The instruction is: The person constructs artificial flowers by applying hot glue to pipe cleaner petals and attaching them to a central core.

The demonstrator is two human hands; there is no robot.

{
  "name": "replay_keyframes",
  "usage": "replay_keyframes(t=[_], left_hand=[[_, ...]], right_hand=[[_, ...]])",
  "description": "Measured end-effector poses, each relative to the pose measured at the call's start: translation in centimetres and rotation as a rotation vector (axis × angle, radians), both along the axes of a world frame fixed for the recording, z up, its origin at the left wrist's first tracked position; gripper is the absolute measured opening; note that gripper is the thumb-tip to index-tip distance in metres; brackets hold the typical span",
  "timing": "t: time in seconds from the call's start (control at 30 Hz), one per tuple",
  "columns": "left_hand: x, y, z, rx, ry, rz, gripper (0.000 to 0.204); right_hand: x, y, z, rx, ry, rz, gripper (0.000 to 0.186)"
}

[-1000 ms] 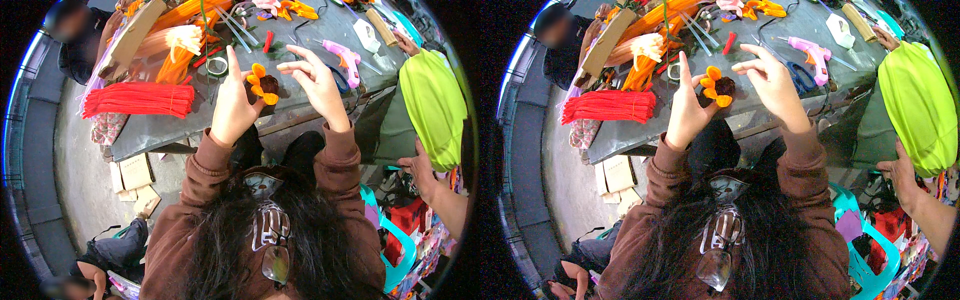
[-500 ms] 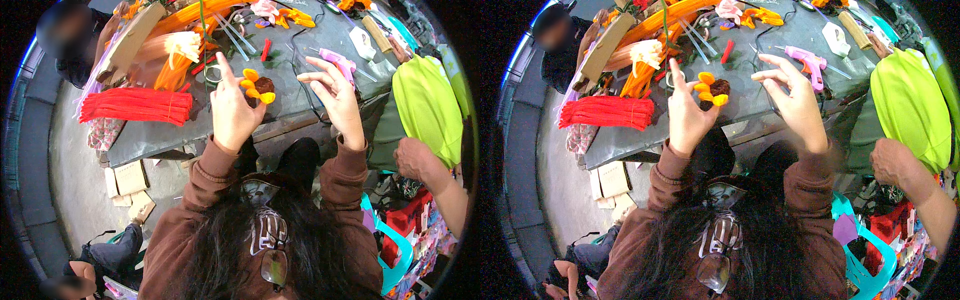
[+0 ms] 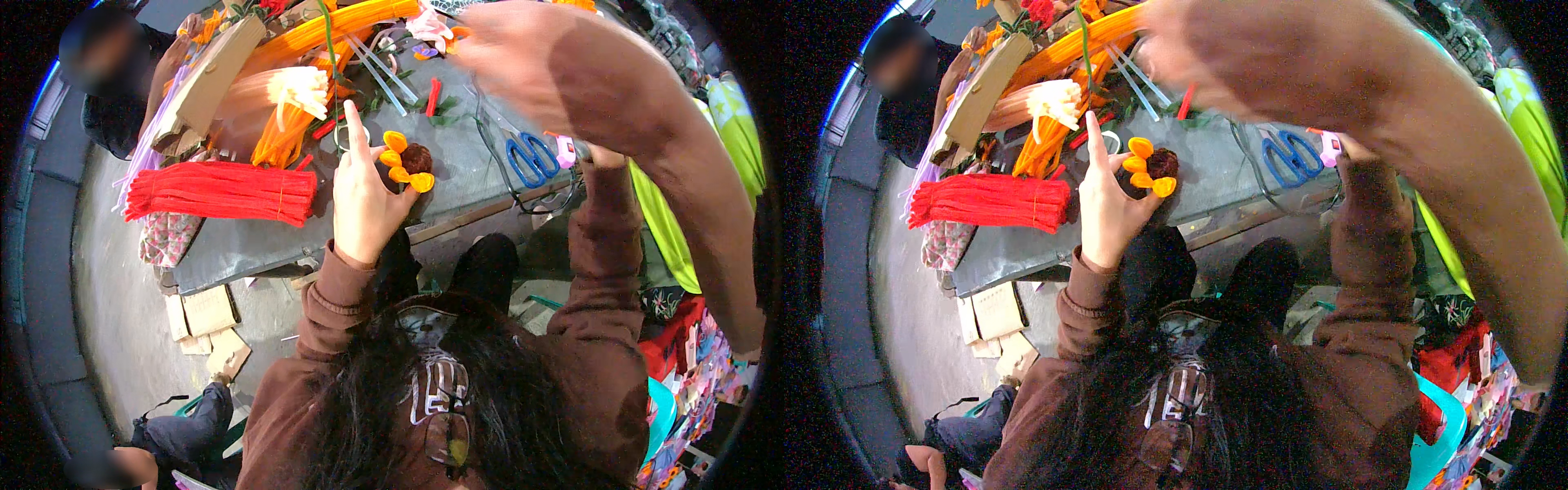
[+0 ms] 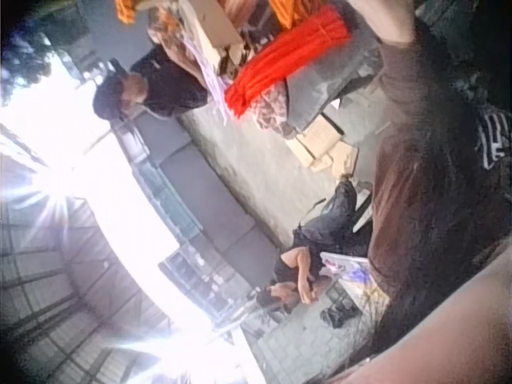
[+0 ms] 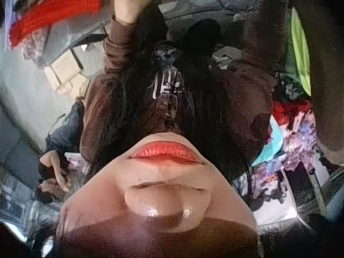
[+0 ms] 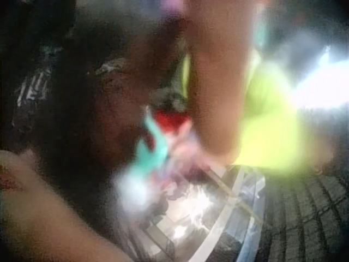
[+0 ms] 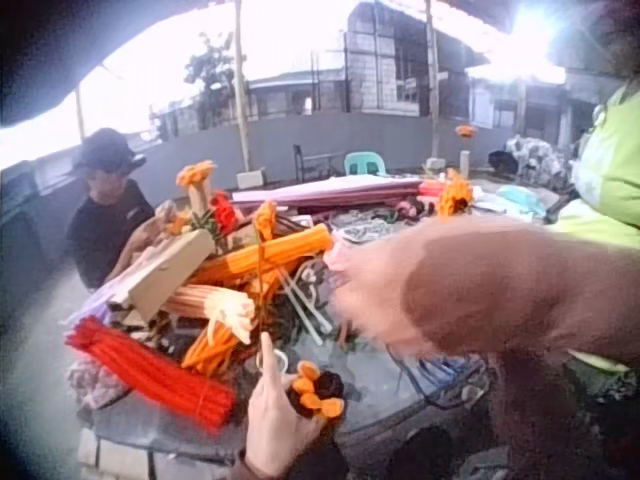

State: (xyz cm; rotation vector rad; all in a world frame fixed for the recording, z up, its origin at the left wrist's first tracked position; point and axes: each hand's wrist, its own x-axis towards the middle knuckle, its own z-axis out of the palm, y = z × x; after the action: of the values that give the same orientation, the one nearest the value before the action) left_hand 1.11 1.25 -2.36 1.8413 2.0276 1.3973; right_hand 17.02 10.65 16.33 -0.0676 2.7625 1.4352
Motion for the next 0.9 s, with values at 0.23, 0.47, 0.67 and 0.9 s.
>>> replay_keyframes(t=[0.23, 0.47, 0.67, 0.9], left_hand=[[0.2, -0.7, -2.8, -0.01, 0.396, 0.061, 0.077], [0.2, 1.2, -2.7, -0.159, -0.18, -0.039, 0.088], [0.3, 0.5, -1.5, 0.07, 0.003, 0.079, 0.08], [-0.3, 0.4, -1.3, 0.047, 0.384, 0.075, 0.066]], right_hand=[[-7.0, 1.7, -5.4, -0.21, 0.029, 0.275, 0.009], [0.6, 20.0, -13.9, -0.785, 0.568, -0.778, 0.027], [-2.7, 19.3, -15.2, -0.755, 0.639, -0.748, 0.026], [0.0, 19.1, -13.4, -1.102, 0.968, -0.724, 0.022]])
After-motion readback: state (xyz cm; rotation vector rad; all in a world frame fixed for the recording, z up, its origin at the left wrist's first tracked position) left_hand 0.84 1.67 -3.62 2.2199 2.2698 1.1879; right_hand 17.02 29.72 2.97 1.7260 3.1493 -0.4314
